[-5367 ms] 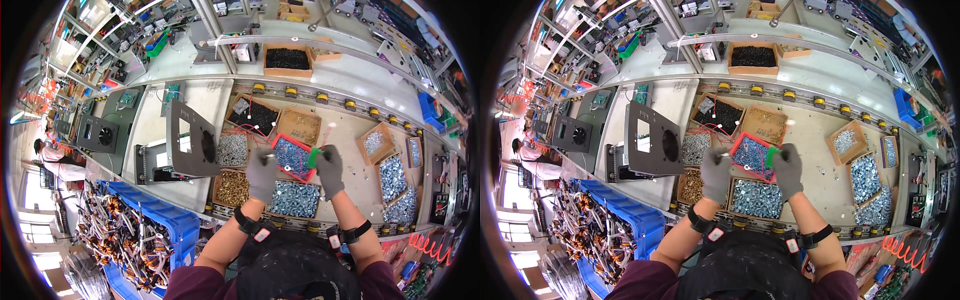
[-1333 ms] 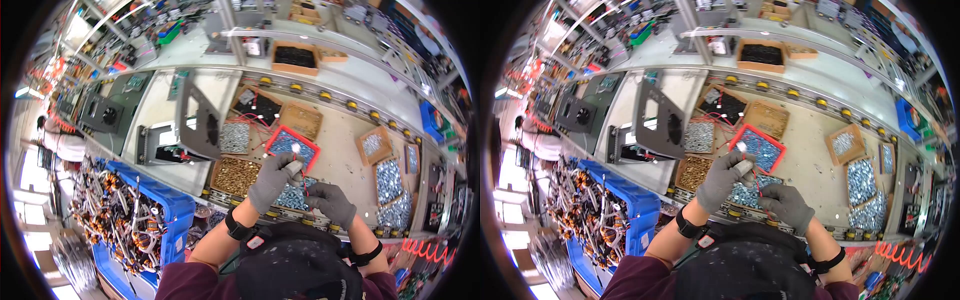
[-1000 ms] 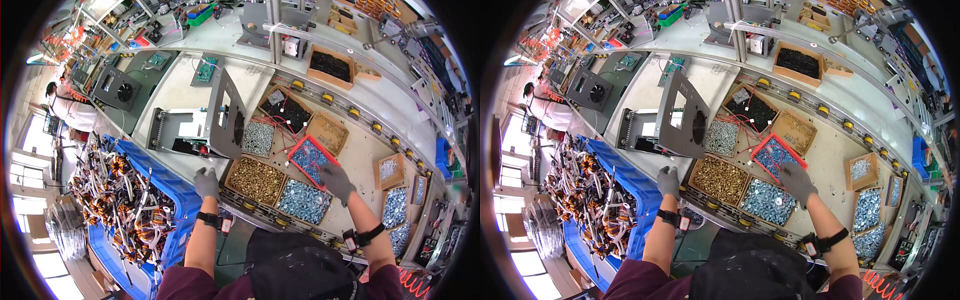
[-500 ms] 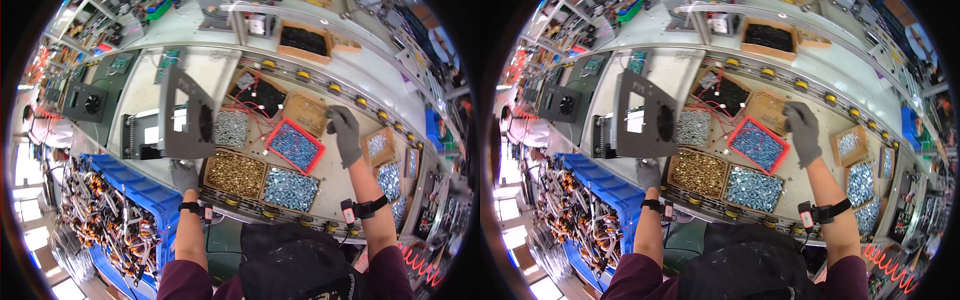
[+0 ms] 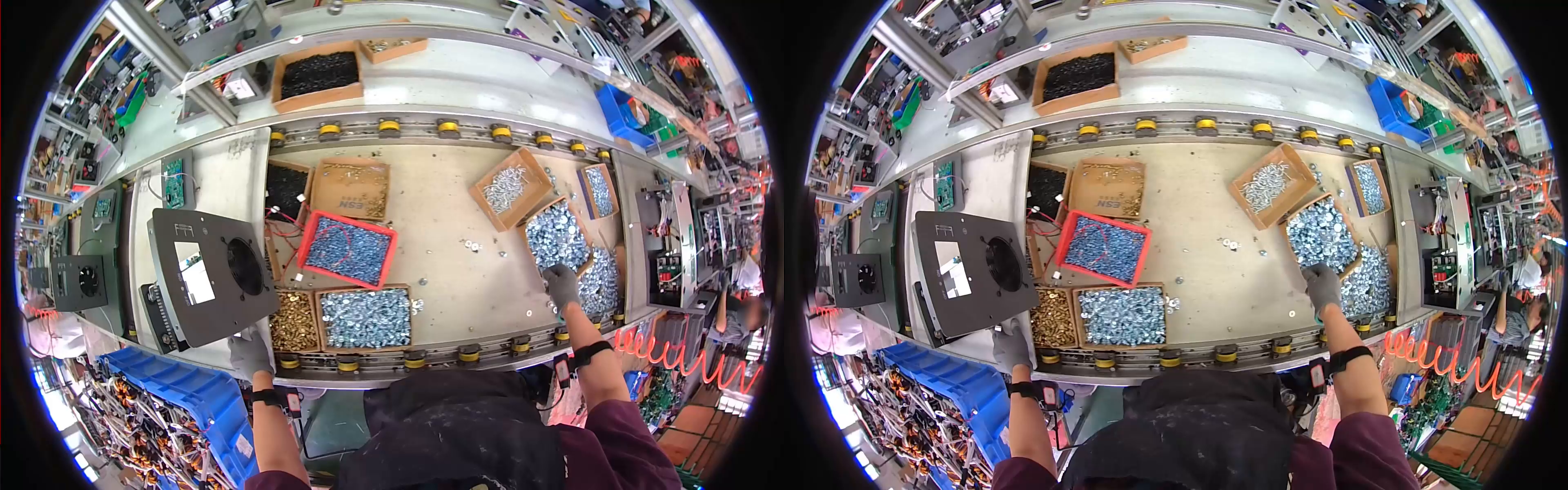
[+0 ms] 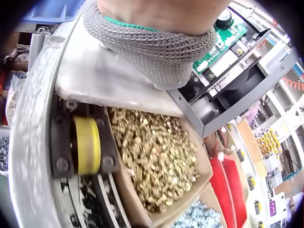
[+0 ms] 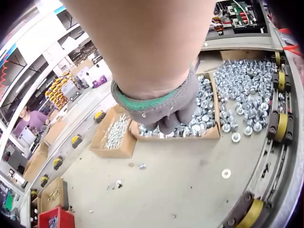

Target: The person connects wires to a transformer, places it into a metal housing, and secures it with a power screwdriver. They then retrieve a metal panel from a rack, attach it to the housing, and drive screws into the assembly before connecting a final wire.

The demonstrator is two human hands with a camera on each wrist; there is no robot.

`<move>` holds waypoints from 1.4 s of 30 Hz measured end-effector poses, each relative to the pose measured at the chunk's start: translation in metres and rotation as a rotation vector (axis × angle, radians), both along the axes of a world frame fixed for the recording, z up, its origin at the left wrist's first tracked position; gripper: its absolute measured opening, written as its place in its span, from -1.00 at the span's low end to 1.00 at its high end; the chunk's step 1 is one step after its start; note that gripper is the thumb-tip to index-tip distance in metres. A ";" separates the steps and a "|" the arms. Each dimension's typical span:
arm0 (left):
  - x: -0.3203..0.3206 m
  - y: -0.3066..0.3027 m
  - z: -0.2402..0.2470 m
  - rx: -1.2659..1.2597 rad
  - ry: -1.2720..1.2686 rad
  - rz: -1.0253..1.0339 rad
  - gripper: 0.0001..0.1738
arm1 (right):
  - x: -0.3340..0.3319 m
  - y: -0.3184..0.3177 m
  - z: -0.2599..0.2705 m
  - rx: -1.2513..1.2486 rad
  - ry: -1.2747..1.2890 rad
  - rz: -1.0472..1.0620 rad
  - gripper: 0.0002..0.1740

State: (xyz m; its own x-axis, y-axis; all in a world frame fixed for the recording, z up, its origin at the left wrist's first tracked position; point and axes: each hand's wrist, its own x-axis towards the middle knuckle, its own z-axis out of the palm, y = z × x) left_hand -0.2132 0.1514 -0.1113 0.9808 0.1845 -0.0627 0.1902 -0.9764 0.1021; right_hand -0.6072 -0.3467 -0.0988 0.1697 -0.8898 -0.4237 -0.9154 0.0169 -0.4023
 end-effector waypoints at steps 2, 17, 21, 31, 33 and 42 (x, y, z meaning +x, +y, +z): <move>-0.025 -0.026 0.007 0.012 0.034 -0.024 -0.36 | -0.018 -0.028 -0.004 -0.063 0.131 0.085 -0.73; -0.199 -0.138 0.016 -0.136 0.306 -0.521 -0.60 | -0.029 -0.104 -0.054 -0.206 0.463 0.384 -0.56; -0.222 -0.153 0.023 -0.284 0.378 -0.785 -0.74 | -0.045 -0.113 -0.092 -0.351 0.391 0.376 -0.69; -0.203 -0.174 0.047 -0.470 0.333 -1.338 -0.66 | -0.131 -0.079 -0.088 -0.261 0.259 0.369 -0.85; -0.182 -0.170 0.070 -0.393 0.328 -1.365 -0.66 | -0.171 -0.072 -0.091 -0.235 0.237 0.342 -0.86; -0.090 -0.214 0.039 -0.122 0.221 -1.665 -0.68 | -0.233 0.027 -0.045 -0.283 -0.275 0.122 -0.86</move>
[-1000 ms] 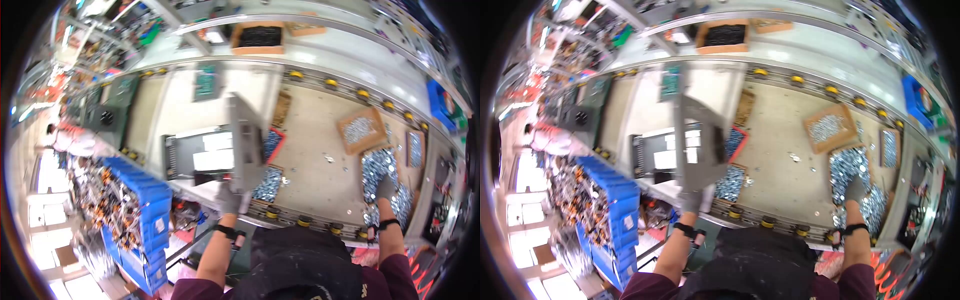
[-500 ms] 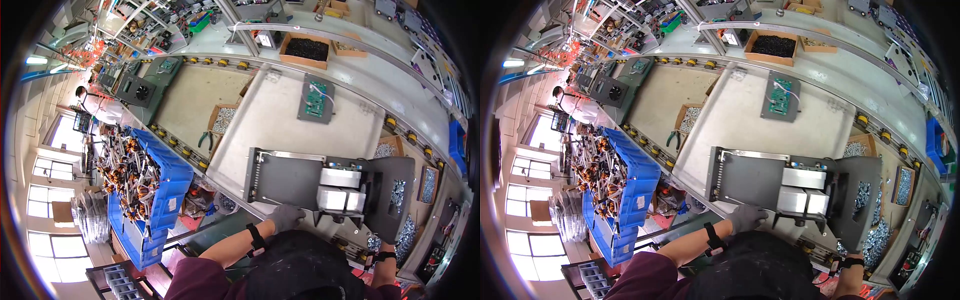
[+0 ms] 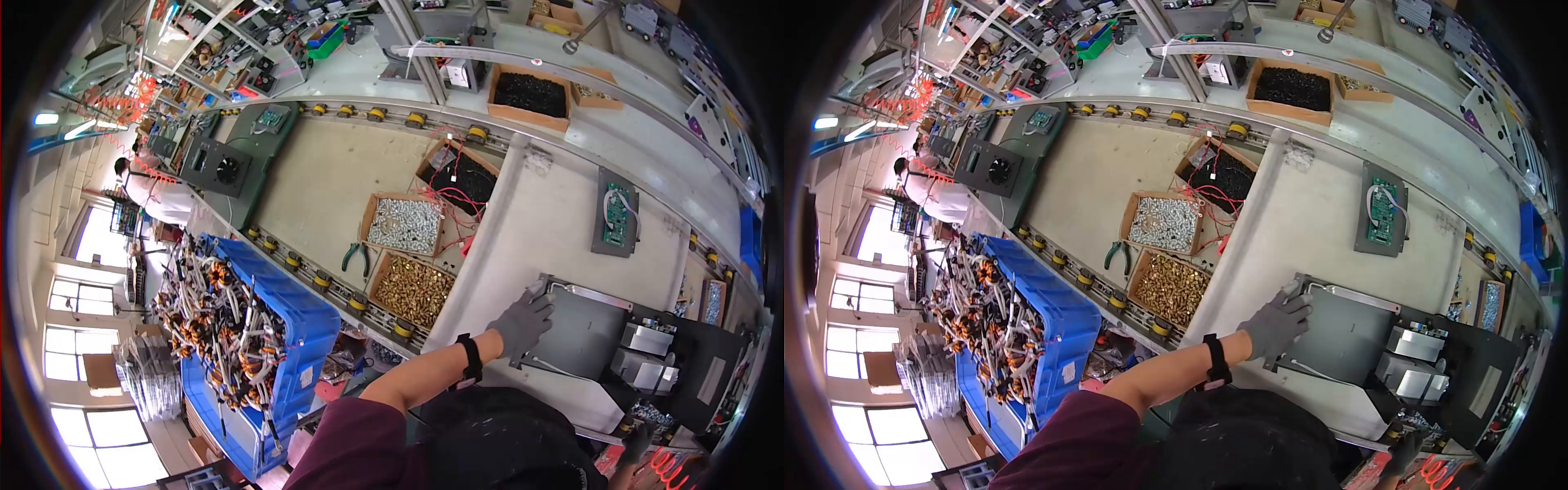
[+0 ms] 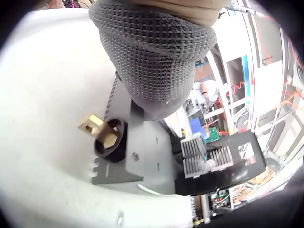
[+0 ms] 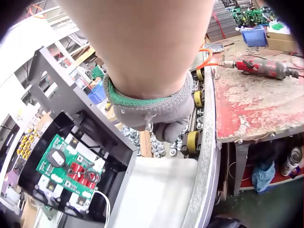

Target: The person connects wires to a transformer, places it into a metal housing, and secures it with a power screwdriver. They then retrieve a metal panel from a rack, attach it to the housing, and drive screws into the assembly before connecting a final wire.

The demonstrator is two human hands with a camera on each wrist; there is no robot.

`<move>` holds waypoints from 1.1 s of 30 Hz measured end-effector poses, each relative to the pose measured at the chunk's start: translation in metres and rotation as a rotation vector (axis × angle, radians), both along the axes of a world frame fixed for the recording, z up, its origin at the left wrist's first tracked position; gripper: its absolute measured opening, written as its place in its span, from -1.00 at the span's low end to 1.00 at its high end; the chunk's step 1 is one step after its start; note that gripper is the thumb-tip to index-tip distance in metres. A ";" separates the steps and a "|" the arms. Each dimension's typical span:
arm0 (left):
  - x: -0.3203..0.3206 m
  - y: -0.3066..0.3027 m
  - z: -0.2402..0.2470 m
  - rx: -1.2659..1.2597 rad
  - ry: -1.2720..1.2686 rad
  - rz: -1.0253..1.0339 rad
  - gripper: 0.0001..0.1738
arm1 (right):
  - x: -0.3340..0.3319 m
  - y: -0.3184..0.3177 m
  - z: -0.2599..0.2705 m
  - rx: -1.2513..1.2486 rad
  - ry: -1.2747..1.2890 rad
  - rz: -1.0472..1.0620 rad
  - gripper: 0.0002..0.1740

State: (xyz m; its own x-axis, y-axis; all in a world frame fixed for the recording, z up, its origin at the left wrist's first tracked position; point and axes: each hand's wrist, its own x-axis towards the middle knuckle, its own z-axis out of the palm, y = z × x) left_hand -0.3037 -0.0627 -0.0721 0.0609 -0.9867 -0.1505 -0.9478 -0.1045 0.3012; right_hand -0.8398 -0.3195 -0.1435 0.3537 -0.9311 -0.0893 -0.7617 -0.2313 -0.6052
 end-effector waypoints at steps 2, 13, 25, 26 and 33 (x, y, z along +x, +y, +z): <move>0.022 -0.010 -0.008 -0.146 0.143 -0.007 -0.70 | 0.063 0.050 0.052 0.570 -0.387 -0.541 -0.80; 0.312 -0.011 -0.058 -0.062 -0.183 1.281 -0.67 | 0.136 0.159 0.108 0.629 -0.333 -0.632 -0.72; 0.220 0.022 0.012 -0.692 0.351 0.801 -0.77 | 0.384 0.151 0.209 0.462 -0.406 0.084 -0.71; 0.193 0.032 0.025 -0.648 0.336 0.717 -0.80 | 0.406 0.151 0.216 0.562 -0.455 0.106 -0.73; 0.070 0.084 0.065 -0.475 0.333 0.253 -0.74 | 0.466 0.161 0.208 1.203 -0.836 0.337 -0.67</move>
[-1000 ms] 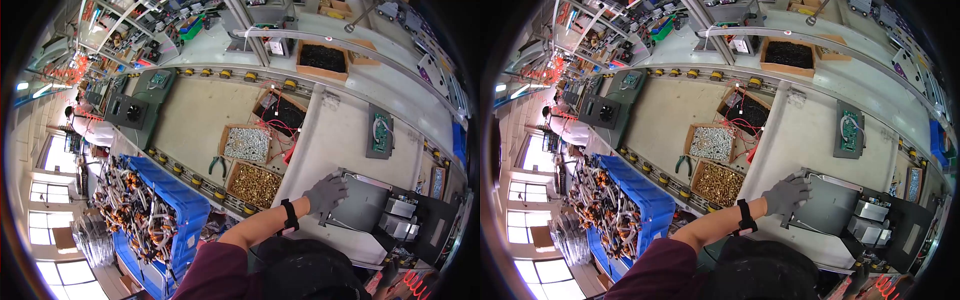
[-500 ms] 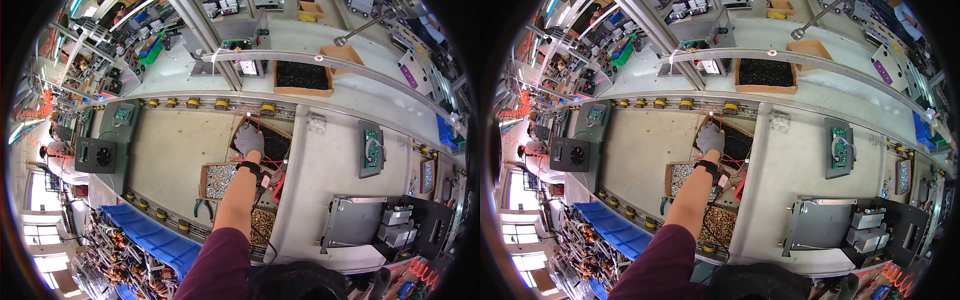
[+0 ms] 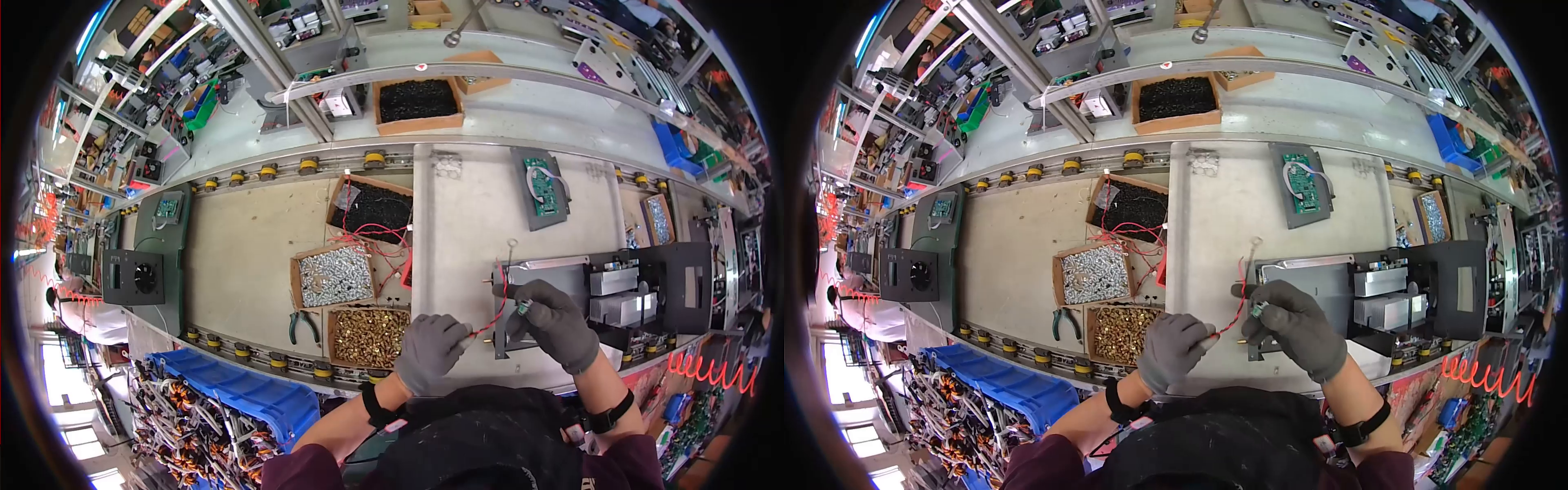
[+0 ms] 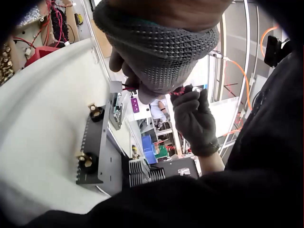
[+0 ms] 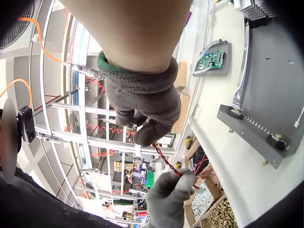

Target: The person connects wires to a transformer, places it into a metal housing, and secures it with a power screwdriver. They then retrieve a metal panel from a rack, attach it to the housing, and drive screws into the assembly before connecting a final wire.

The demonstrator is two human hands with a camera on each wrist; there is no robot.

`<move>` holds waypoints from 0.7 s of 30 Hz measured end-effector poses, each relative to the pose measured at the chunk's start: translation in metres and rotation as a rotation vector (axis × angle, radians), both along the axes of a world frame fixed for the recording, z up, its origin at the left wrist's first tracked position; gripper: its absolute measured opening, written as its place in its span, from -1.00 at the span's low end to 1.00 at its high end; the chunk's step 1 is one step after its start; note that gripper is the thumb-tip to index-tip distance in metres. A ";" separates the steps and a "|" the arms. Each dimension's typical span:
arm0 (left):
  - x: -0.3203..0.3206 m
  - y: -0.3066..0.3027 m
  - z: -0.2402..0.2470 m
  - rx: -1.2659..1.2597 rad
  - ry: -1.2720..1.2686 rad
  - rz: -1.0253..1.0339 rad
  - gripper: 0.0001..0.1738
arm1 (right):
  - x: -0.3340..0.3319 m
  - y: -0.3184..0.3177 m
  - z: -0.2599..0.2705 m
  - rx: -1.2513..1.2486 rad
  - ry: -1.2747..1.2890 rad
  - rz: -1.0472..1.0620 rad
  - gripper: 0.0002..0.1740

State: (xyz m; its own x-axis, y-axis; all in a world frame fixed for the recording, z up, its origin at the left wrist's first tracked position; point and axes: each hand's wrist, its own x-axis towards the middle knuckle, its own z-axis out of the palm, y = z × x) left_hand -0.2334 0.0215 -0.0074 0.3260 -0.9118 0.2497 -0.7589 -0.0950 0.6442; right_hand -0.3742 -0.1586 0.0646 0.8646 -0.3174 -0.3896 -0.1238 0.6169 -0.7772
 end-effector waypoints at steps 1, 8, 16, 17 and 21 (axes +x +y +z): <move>-0.006 0.004 0.003 0.063 0.004 -0.057 -0.70 | -0.006 0.001 -0.002 0.000 -0.007 -0.007 -0.67; -0.028 -0.015 0.032 -0.096 0.954 0.040 -0.51 | -0.041 0.032 -0.004 -0.237 0.008 0.109 -0.75; -0.012 0.003 -0.034 0.093 0.701 0.299 -0.68 | -0.102 0.020 -0.041 -0.473 0.142 -0.171 -0.77; -0.010 0.013 -0.035 0.107 0.703 0.303 -0.68 | -0.111 0.018 -0.040 -0.468 0.128 -0.214 -0.77; -0.034 0.031 -0.034 0.276 0.338 0.122 -0.75 | -0.146 0.020 -0.050 -0.435 0.249 -0.302 -0.77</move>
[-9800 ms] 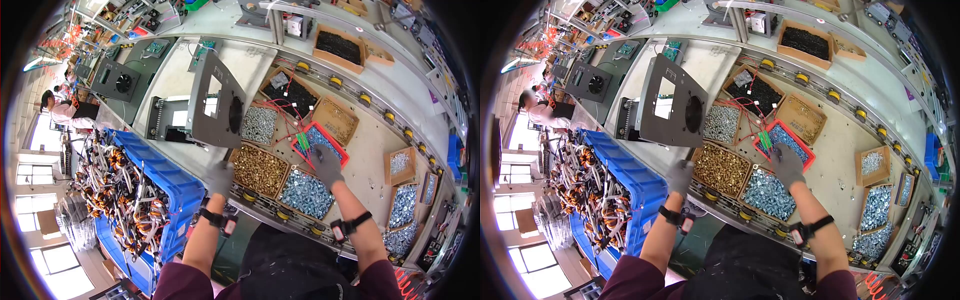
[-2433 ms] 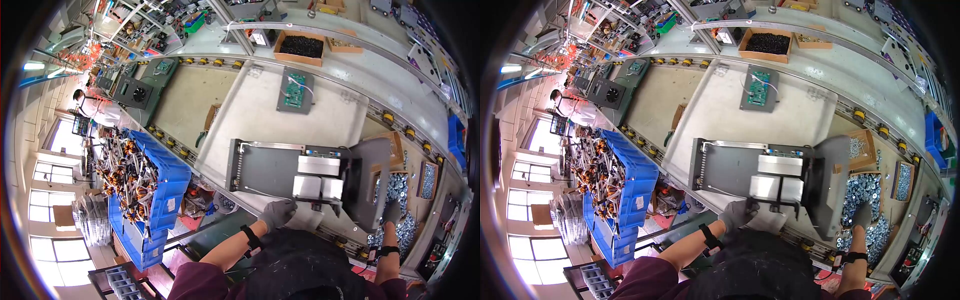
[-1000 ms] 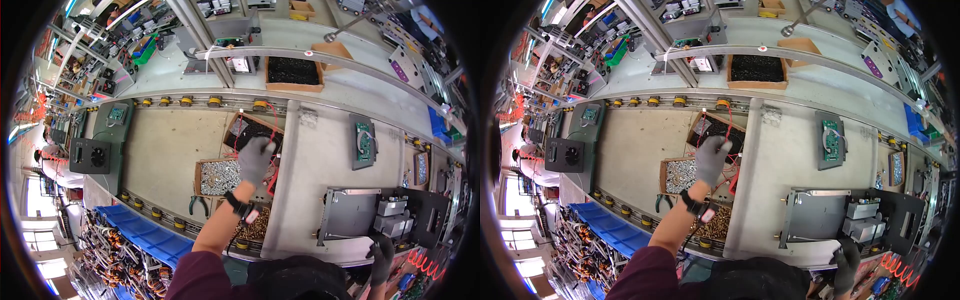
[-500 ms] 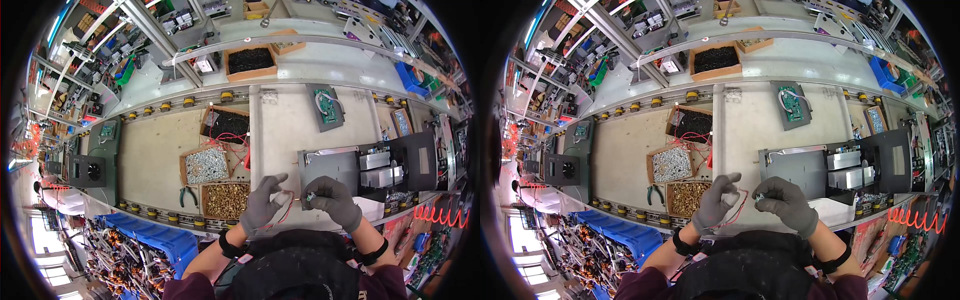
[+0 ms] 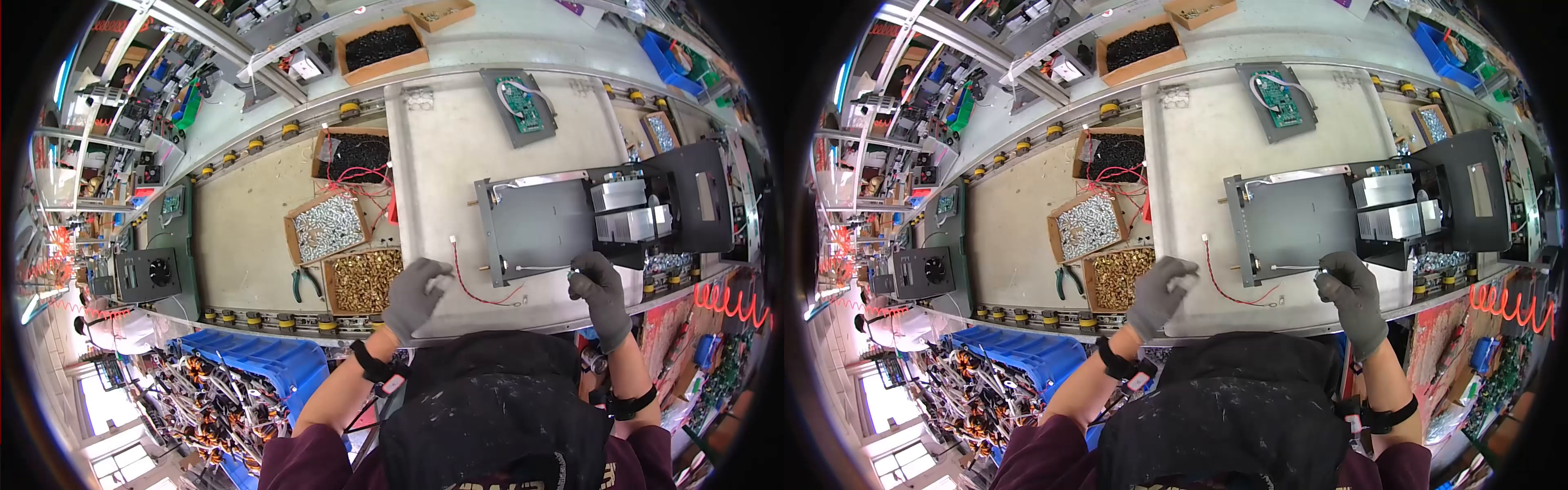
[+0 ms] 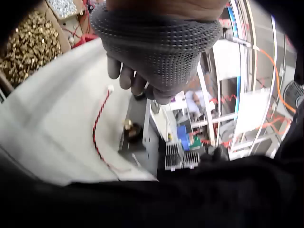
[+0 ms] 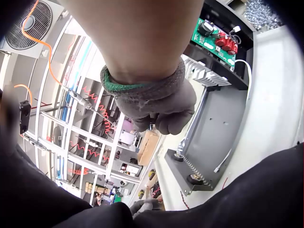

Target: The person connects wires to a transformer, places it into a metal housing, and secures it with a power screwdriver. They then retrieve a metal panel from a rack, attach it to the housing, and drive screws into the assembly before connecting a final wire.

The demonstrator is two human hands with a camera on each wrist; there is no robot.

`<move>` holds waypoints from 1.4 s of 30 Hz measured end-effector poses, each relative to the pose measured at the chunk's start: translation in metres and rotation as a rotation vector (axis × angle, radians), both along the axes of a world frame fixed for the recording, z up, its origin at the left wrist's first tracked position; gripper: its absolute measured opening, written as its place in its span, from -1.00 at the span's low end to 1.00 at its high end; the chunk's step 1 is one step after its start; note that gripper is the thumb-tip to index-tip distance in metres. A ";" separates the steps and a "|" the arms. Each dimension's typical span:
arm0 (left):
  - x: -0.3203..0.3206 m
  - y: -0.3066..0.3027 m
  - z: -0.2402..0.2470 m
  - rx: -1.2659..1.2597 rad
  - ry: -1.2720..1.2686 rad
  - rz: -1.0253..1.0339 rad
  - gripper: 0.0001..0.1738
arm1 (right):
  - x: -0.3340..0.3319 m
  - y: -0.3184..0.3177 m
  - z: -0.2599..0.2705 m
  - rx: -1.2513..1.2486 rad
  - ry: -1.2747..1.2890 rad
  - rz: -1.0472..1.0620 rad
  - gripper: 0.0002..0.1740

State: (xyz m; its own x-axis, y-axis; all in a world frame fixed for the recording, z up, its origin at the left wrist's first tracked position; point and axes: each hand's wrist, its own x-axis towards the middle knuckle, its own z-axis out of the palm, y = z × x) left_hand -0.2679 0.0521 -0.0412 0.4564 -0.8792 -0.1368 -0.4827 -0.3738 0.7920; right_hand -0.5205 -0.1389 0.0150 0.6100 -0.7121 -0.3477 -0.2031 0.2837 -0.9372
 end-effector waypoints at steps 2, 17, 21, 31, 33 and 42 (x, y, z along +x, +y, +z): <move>-0.026 -0.003 -0.011 -0.086 -0.182 -0.296 -0.74 | -0.012 0.002 -0.001 -0.003 0.062 -0.026 -0.77; -0.112 -0.032 -0.034 0.127 -0.135 -0.388 -0.84 | -0.044 0.042 -0.010 -0.154 0.170 0.092 -0.71; -0.104 -0.029 0.016 0.024 -0.083 -0.356 -0.86 | -0.013 0.042 0.014 -0.458 0.230 0.352 -0.69; -0.077 -0.016 0.044 0.220 0.900 -0.091 -0.75 | 0.024 0.042 0.033 -0.912 0.092 0.676 -0.65; -0.073 -0.013 0.051 0.186 1.136 -0.024 -0.72 | 0.030 0.043 0.042 -0.922 0.053 0.696 -0.65; -0.100 -0.014 0.084 0.125 1.337 0.125 -0.73 | 0.022 0.015 0.047 -0.868 -0.040 0.897 -0.66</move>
State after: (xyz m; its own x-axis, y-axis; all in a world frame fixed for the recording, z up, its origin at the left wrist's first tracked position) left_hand -0.3677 0.0379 0.0426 -0.0131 -0.7910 -0.6117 0.6684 -0.4619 0.5830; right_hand -0.4982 -0.1234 0.0625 0.9980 -0.0246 0.0589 0.0285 -0.6548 -0.7553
